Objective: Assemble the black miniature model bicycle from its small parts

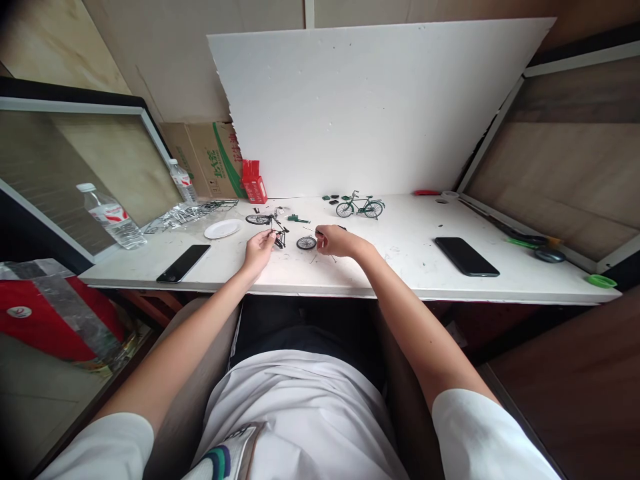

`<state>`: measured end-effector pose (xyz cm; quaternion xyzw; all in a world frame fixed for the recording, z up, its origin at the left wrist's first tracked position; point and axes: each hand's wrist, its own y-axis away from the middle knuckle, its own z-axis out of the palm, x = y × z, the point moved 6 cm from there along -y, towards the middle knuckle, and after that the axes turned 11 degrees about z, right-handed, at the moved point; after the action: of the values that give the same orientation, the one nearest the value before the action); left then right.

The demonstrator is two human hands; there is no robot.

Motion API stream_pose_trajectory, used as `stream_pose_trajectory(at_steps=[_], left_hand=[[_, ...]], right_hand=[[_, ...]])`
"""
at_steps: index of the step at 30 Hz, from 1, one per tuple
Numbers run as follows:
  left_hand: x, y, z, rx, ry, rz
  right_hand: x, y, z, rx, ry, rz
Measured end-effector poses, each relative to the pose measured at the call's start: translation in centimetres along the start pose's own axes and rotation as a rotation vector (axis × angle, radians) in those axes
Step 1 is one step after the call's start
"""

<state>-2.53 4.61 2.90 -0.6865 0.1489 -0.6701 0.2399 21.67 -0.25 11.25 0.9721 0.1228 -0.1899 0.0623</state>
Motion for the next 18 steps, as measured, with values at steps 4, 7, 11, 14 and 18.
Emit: stream_pose_trajectory(at_steps=[4, 7, 11, 14, 18], left_hand=[[-0.4, 0.0, 0.0, -0.008, -0.023, -0.025], [-0.4, 0.1, 0.0, -0.013, -0.021, -0.028], [-0.1, 0.2, 0.2, -0.019, -0.013, -0.034], [0.1, 0.3, 0.3, -0.029, -0.01, -0.042], [0.2, 0.4, 0.4, -0.039, -0.005, -0.046]], right_hand=[[-0.6, 0.4, 0.4, -0.101, -0.038, -0.02], [-0.6, 0.3, 0.8, -0.126, -0.005, 0.001], [-0.4, 0.0, 0.8, -0.088, 0.057, 0.03], [-0.4, -0.2, 1.0, -0.098, 0.057, 0.036], [-0.8, -0.2, 1.4, -0.102, 0.051, 0.044]])
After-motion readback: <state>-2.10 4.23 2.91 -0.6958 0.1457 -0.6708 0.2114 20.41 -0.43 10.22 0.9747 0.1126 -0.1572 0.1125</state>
